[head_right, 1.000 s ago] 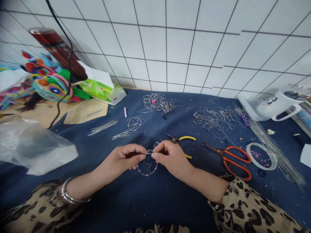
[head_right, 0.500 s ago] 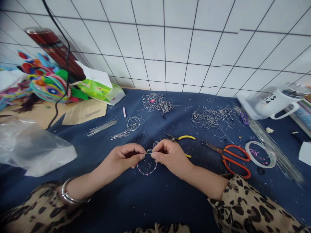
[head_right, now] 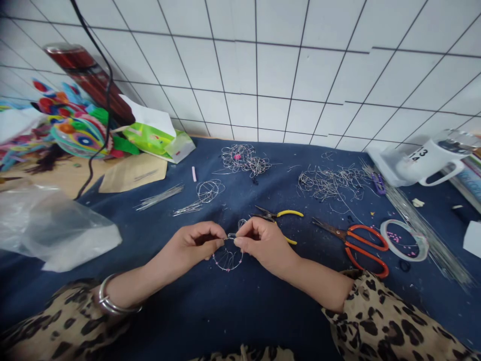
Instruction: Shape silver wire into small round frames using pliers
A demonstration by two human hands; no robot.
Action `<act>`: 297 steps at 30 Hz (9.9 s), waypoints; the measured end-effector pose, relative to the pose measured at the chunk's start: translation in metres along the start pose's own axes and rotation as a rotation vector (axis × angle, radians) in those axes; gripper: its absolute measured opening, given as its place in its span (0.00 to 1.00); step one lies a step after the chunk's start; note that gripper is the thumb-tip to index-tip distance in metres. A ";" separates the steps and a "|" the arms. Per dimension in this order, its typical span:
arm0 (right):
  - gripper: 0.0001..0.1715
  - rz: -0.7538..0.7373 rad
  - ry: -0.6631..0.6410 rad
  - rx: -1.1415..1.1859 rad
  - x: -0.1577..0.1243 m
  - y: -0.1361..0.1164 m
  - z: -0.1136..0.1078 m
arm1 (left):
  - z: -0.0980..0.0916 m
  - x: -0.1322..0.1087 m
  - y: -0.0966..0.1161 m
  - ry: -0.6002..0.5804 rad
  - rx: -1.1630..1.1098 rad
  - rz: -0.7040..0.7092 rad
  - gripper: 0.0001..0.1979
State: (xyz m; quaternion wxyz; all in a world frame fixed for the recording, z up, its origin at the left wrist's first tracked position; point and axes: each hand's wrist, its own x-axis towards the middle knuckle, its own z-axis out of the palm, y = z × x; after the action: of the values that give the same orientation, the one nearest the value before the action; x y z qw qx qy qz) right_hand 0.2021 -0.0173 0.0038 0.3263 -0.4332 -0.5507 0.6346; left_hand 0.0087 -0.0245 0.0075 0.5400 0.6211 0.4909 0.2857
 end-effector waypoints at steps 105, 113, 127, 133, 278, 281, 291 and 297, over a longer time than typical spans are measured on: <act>0.29 -0.407 0.134 -1.472 -0.012 -0.019 -0.055 | -0.006 0.000 -0.004 -0.135 -0.471 -0.144 0.03; 0.28 -0.294 0.094 -1.713 -0.028 0.003 -0.061 | -0.008 0.001 -0.007 -0.095 -0.400 -0.110 0.03; 0.19 -0.281 0.097 -1.796 -0.025 0.009 -0.064 | -0.013 -0.002 0.003 -0.071 -0.209 -0.123 0.03; 0.17 -0.335 0.031 -1.614 -0.030 0.006 -0.061 | -0.013 0.001 0.007 -0.065 -0.210 -0.142 0.04; 0.18 -1.089 -0.170 -1.997 -0.021 -0.052 -0.026 | -0.015 0.008 -0.020 -0.083 -0.229 -0.117 0.08; 0.17 -0.981 -0.090 -1.877 -0.015 -0.046 -0.035 | -0.015 0.007 -0.017 -0.091 -0.247 -0.120 0.08; 0.19 -0.656 -0.123 -1.319 0.003 -0.023 -0.058 | -0.014 0.008 -0.016 -0.072 -0.241 -0.134 0.07; 0.18 -0.474 -0.170 -1.049 -0.001 -0.023 -0.053 | -0.013 0.006 -0.009 -0.091 -0.180 -0.150 0.07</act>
State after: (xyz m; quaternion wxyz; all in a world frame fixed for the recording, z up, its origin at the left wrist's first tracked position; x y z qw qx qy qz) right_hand 0.2495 0.0084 0.0260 0.1558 -0.3491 -0.8977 0.2190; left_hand -0.0038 -0.0143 0.0012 0.6350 0.5440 0.4835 0.2588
